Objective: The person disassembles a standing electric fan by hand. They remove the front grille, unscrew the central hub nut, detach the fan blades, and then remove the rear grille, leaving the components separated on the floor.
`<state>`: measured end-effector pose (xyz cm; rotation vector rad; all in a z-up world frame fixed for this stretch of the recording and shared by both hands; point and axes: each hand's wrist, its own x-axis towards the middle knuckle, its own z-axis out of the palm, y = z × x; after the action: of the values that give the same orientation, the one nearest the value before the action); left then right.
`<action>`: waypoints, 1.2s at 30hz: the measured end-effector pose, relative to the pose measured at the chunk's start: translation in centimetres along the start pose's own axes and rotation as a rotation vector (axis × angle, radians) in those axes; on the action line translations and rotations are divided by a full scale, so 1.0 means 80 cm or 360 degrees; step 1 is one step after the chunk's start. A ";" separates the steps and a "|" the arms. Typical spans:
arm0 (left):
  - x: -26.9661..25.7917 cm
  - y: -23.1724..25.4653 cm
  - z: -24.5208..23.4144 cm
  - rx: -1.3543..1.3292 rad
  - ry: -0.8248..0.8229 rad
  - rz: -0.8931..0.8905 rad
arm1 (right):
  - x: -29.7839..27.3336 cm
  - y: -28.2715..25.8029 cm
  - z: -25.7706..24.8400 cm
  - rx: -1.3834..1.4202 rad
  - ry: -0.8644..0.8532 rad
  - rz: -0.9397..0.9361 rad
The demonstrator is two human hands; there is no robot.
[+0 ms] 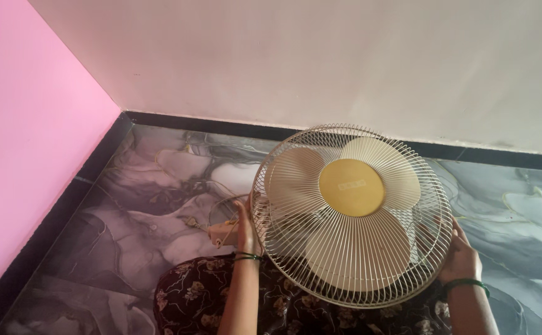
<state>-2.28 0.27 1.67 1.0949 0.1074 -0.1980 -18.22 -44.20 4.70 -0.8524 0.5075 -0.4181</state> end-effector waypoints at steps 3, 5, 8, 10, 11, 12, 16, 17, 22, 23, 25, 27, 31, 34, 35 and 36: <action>-0.016 0.005 0.006 -0.0038 0.0043 -0.0047 | -0.007 -0.003 -0.005 -0.0118 0.0049 0.0011; -0.024 0.010 0.014 -0.0101 0.0067 -0.0097 | -0.005 -0.005 -0.003 -0.0087 0.0055 0.0035; -0.045 0.011 0.018 -0.0164 0.0051 -0.0115 | -0.005 -0.010 0.000 0.0026 0.0023 0.0082; -0.058 0.010 0.017 -0.0223 0.0003 0.0008 | -0.003 -0.017 0.001 -0.0069 0.0032 0.0075; -0.063 0.011 0.016 -0.0223 -0.0027 0.0037 | -0.003 -0.018 0.001 -0.0056 0.0014 0.0073; -0.066 0.011 0.014 -0.0222 -0.0067 0.0068 | -0.003 -0.022 0.001 -0.0039 -0.0004 0.0062; -0.068 0.012 0.011 -0.0134 -0.0243 0.0231 | -0.001 -0.026 0.006 -0.0123 -0.0021 0.0012; -0.068 0.013 0.011 -0.0121 -0.0246 0.0240 | 0.000 -0.024 0.009 -0.0153 -0.0050 0.0004; -0.064 0.026 0.022 0.0321 0.0014 0.0350 | -0.005 -0.015 0.027 -0.0378 0.0072 -0.0035; -0.063 0.031 0.024 0.0408 0.0065 0.0312 | -0.006 -0.014 0.028 -0.0395 0.0056 -0.0050; -0.054 0.049 0.028 0.0581 0.0165 0.0247 | -0.003 -0.016 0.031 -0.0427 0.0019 -0.0086; -0.035 0.065 0.034 0.0889 0.0123 0.0477 | 0.006 -0.023 0.030 -0.0877 0.0068 -0.0284; 0.005 0.079 0.046 0.1507 -0.0030 0.0540 | 0.036 -0.034 0.026 -0.1337 -0.0086 -0.0508; 0.029 0.071 0.058 0.1851 -0.0107 0.0460 | 0.050 -0.037 0.032 -0.1436 -0.0081 -0.0189; 0.033 0.067 0.058 0.1892 -0.0108 0.0503 | 0.048 -0.036 0.035 -0.1454 -0.0079 -0.0212; 0.035 0.064 0.058 0.1935 -0.0104 0.0544 | 0.046 -0.035 0.037 -0.1472 -0.0081 -0.0232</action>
<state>1.48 -1.87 7.75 2.2862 -0.3059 0.0376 -13.97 -46.03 7.65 -1.7941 0.5961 -0.2814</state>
